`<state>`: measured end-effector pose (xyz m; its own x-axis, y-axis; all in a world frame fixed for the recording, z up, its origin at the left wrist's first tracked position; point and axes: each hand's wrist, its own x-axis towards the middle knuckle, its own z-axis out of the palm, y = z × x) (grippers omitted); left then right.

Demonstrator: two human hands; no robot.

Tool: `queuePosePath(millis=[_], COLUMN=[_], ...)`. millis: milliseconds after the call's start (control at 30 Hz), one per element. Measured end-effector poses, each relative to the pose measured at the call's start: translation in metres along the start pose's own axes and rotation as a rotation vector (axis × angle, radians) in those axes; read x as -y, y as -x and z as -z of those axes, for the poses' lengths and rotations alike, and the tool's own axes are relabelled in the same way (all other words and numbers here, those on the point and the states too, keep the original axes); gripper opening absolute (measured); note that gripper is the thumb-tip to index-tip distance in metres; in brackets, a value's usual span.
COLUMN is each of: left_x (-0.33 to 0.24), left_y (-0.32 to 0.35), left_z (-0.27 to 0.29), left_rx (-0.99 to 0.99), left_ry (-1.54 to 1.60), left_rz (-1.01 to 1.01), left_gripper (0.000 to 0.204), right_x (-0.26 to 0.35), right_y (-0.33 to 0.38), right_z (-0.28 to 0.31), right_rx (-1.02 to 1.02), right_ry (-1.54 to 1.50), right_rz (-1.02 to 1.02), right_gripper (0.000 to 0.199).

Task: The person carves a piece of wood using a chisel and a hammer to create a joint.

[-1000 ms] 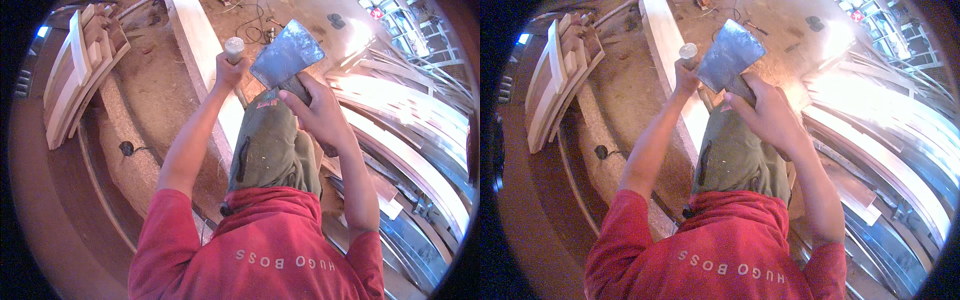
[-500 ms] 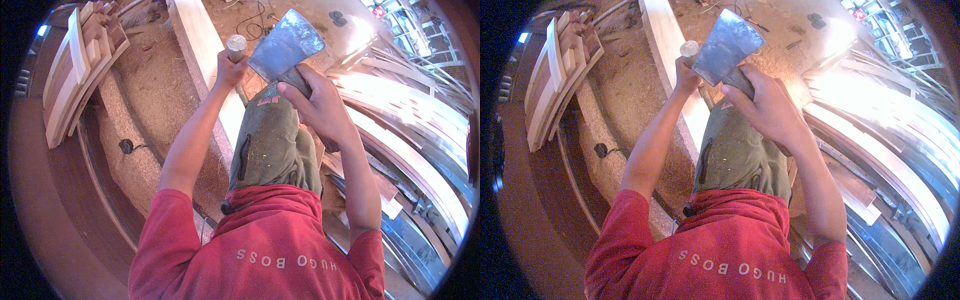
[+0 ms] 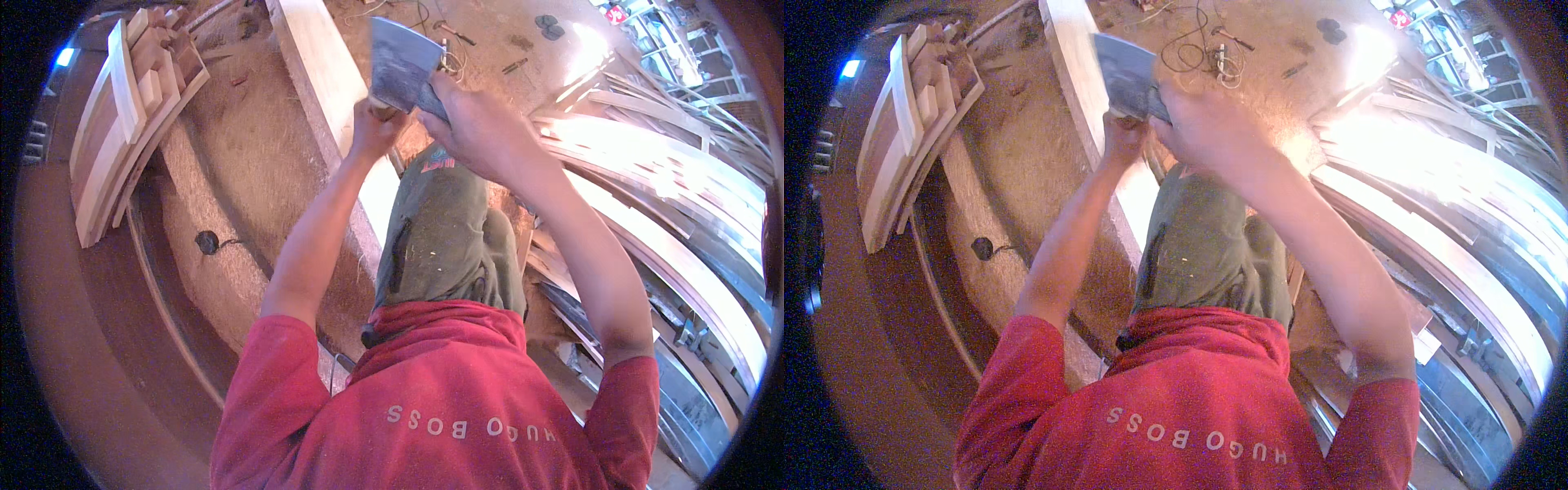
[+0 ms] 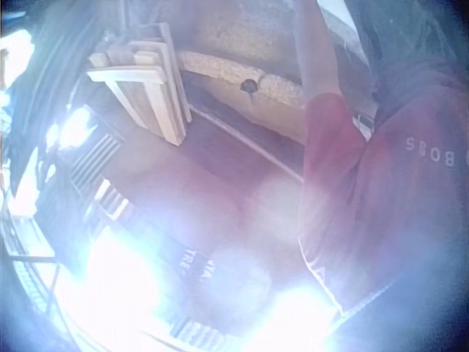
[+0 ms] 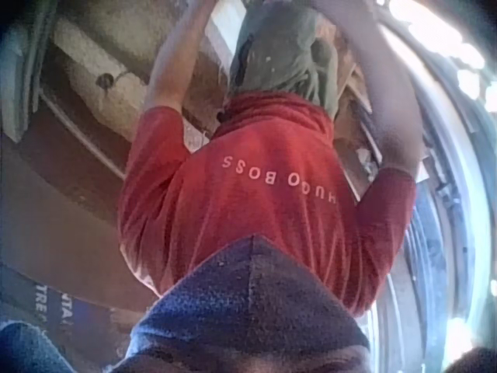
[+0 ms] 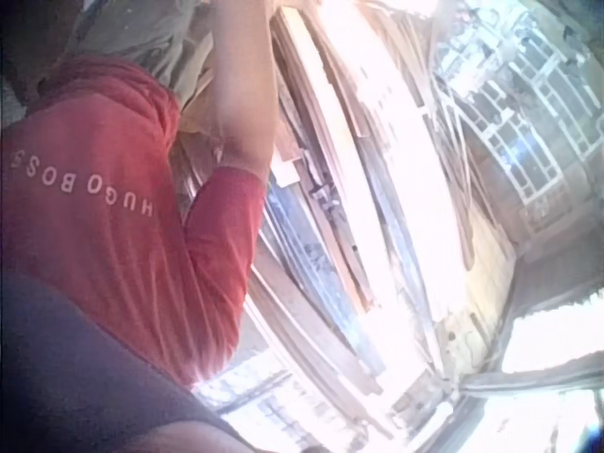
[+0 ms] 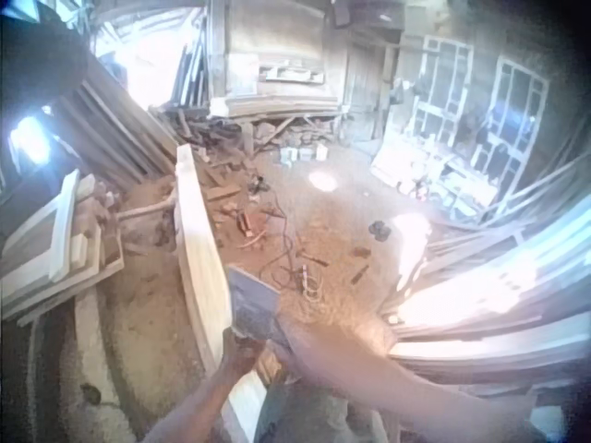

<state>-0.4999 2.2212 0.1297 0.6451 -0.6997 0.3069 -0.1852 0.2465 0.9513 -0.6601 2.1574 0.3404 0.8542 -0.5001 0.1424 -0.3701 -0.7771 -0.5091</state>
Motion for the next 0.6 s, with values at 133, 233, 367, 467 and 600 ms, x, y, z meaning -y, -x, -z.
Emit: queuePosePath(millis=[133, 233, 367, 467, 600], left_x=[-0.01, -0.007, 0.002, -0.039, -0.045], left_y=[0.011, 0.001, -0.011, 0.011, 0.005], left_z=[0.0, 0.008, 0.014, -0.006, -0.003], left_rx=[-0.061, -0.054, -0.047, 0.006, -0.132], left_ry=[0.003, -0.012, 0.01, -0.107, -0.039], left_rz=[-0.07, -0.142, 0.253, -0.169, -0.005], left_gripper=[0.01, 0.012, 0.016, 0.015, 0.013], right_x=[-0.011, -0.004, 0.0, -0.004, -0.004], right_y=[-0.004, 0.013, 0.029, 0.039, 0.049], right_z=[0.009, 0.014, 0.017, 0.029, 0.029], right_rx=[0.233, 0.147, 0.037, 0.074, 0.073], right_ry=[0.013, -0.082, -0.209, -0.251, -0.276], right_rz=[0.012, -0.01, -0.049, -0.209, -0.235], right_gripper=[0.041, 0.041, 0.039, 0.045, 0.043])
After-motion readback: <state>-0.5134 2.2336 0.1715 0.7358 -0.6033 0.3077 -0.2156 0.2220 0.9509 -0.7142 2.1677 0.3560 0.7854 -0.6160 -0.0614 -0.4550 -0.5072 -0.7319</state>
